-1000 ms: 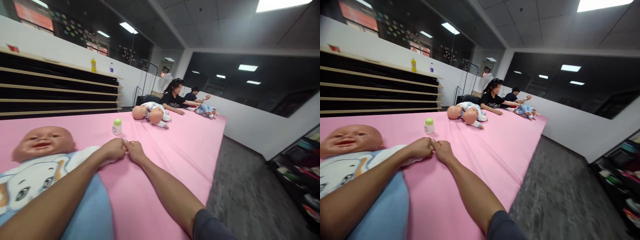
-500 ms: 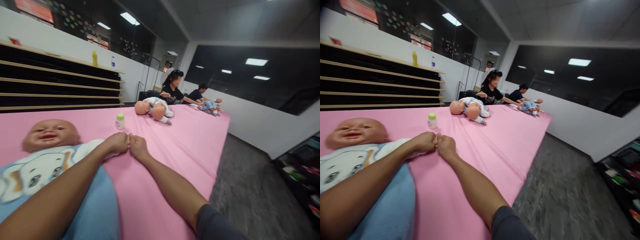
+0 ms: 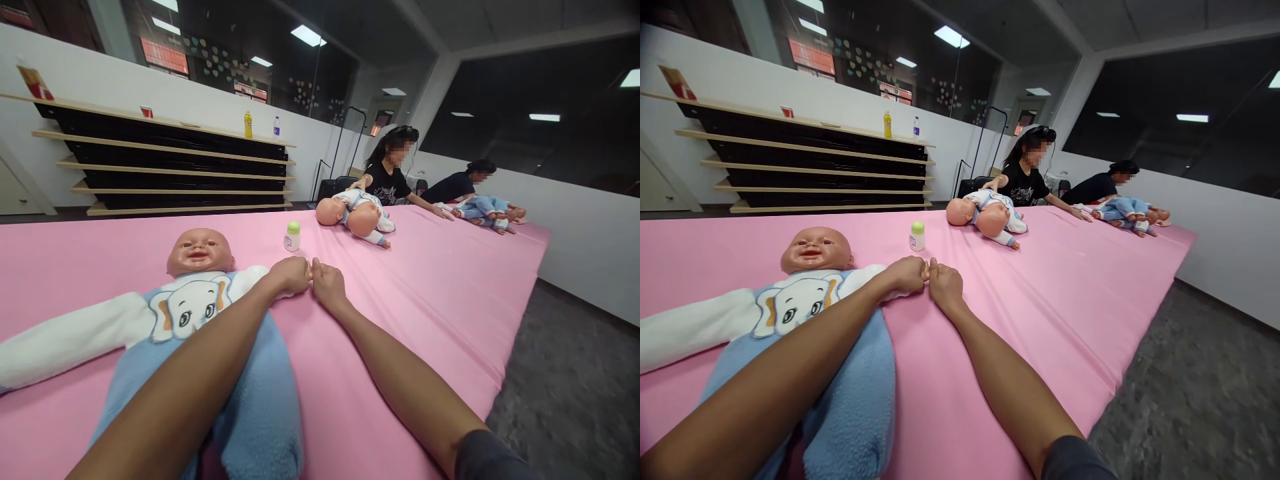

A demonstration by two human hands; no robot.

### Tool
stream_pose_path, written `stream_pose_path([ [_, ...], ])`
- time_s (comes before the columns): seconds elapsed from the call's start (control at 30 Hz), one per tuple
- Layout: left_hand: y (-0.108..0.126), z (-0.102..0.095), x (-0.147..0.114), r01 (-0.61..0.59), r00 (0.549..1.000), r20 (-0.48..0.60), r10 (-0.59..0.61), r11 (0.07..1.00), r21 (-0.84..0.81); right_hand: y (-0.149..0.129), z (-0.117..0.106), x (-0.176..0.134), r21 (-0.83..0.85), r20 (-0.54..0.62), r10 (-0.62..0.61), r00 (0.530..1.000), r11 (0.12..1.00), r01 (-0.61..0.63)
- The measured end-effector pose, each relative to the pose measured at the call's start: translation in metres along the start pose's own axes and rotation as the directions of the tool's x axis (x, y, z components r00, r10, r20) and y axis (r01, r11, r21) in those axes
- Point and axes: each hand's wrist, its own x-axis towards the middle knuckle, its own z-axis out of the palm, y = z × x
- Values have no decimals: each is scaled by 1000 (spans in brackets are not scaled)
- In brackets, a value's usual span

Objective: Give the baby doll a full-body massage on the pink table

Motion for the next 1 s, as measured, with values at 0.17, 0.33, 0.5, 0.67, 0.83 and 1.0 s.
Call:
stream_pose_path([
  [0.17, -1, 1, 0, -28, 1000, 9, 28, 1000, -10, 3, 4, 2, 117, 41, 28, 999, 993, -32],
  [0.33, -3, -2, 0, -32, 999, -11, 32, 999, -20, 3, 3, 3, 121, 40, -47, 998, 992, 41],
  [0.5, -4, -2, 1, -23, 1000, -6, 23, 999, -40, 3, 2, 2, 97, 19, -58, 998, 994, 56],
  [0.67, -2, 0, 1, -8, 1000, 3, 8, 998, -55, 2, 8, 2, 174, -15, 51, 999, 984, -48],
  [0.83, -4, 0, 4, -2, 1000, -5, 2, 997, -75, 1, 7, 1, 176, -42, 16, 999, 984, -9],
  [1.0, -5, 2, 4, -41, 999, -18, 40, 994, -97, 2, 7, -1, 189, -44, 26, 999, 982, -18],
])
